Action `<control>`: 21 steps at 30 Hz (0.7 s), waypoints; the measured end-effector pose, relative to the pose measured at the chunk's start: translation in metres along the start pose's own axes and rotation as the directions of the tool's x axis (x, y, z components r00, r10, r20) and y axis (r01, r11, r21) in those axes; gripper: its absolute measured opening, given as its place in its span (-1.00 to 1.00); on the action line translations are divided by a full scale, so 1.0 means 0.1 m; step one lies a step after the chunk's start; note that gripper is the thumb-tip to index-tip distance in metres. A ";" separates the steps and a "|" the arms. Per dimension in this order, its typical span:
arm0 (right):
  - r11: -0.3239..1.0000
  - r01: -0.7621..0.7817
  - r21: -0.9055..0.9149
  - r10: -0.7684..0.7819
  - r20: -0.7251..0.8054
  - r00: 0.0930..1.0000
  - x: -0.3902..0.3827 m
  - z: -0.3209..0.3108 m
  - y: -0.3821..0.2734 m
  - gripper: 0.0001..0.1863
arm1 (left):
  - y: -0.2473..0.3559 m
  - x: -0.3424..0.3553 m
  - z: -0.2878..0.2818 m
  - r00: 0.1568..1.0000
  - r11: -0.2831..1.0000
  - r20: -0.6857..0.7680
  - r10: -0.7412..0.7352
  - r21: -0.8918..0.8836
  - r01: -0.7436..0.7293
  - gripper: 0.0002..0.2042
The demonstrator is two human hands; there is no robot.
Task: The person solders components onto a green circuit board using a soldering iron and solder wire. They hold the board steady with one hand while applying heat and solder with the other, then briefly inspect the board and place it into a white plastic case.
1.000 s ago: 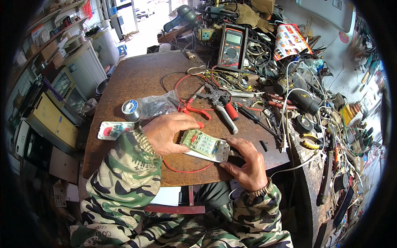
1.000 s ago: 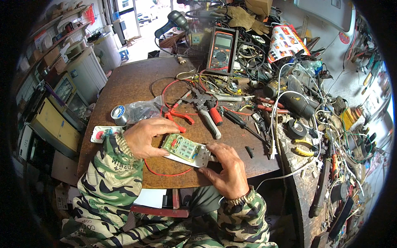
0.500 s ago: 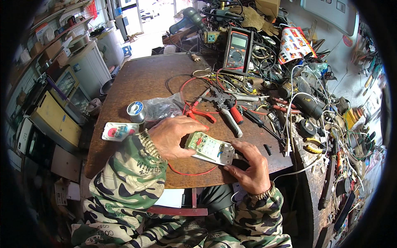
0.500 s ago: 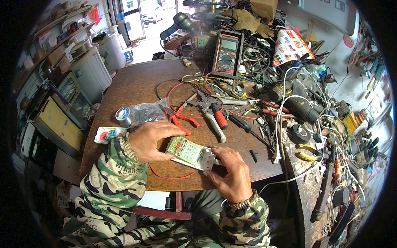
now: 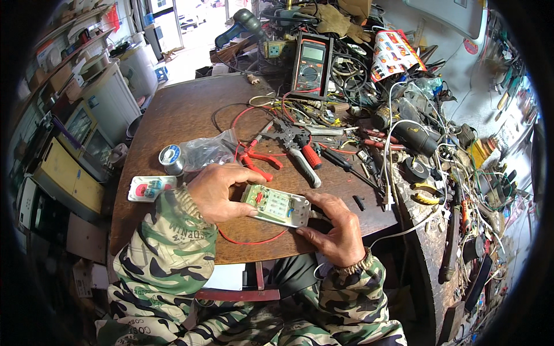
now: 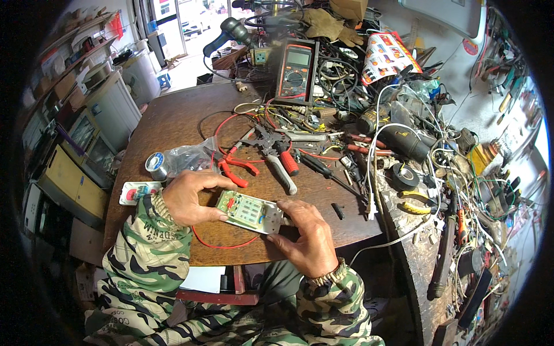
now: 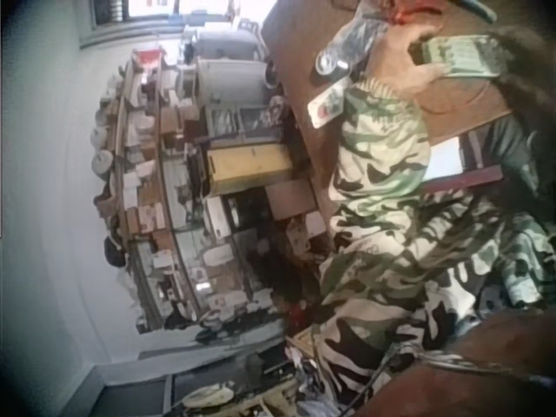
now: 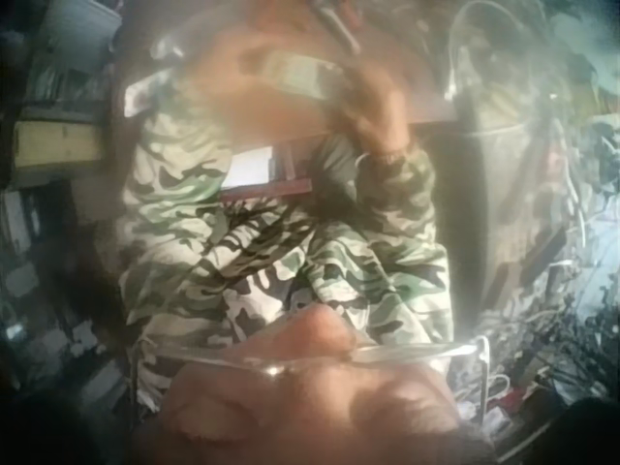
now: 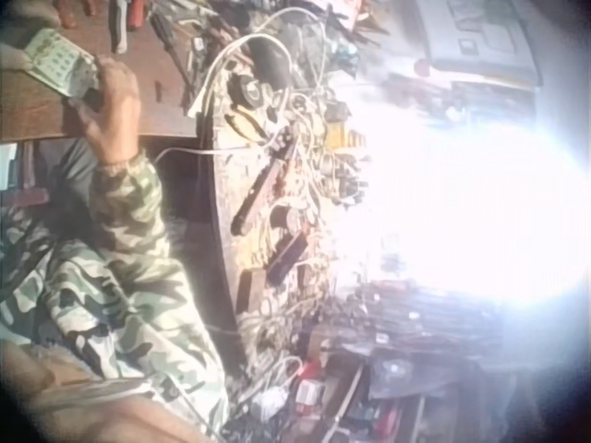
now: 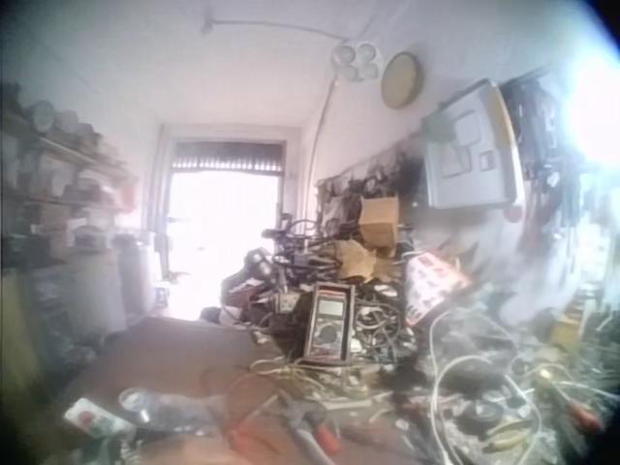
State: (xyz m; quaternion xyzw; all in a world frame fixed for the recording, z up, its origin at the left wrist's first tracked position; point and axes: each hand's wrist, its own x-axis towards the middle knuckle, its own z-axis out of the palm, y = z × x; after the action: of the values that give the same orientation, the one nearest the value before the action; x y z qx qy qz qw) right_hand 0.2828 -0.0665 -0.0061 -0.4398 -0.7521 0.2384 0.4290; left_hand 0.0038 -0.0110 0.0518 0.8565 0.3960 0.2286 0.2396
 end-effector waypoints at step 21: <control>0.996 -0.052 0.075 0.053 -0.010 0.999 0.00 -0.01 0.02 -0.35 | -0.19 -0.02 0.24 0.994 0.960 -0.113 0.011 -0.275 -0.042 -0.46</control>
State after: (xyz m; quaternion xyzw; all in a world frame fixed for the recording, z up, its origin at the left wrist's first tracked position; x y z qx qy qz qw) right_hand 0.2847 -0.0654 -0.0070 -0.4446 -0.7282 0.2751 0.4432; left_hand 0.0059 -0.0070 0.0218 0.8058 0.3613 0.3318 0.3318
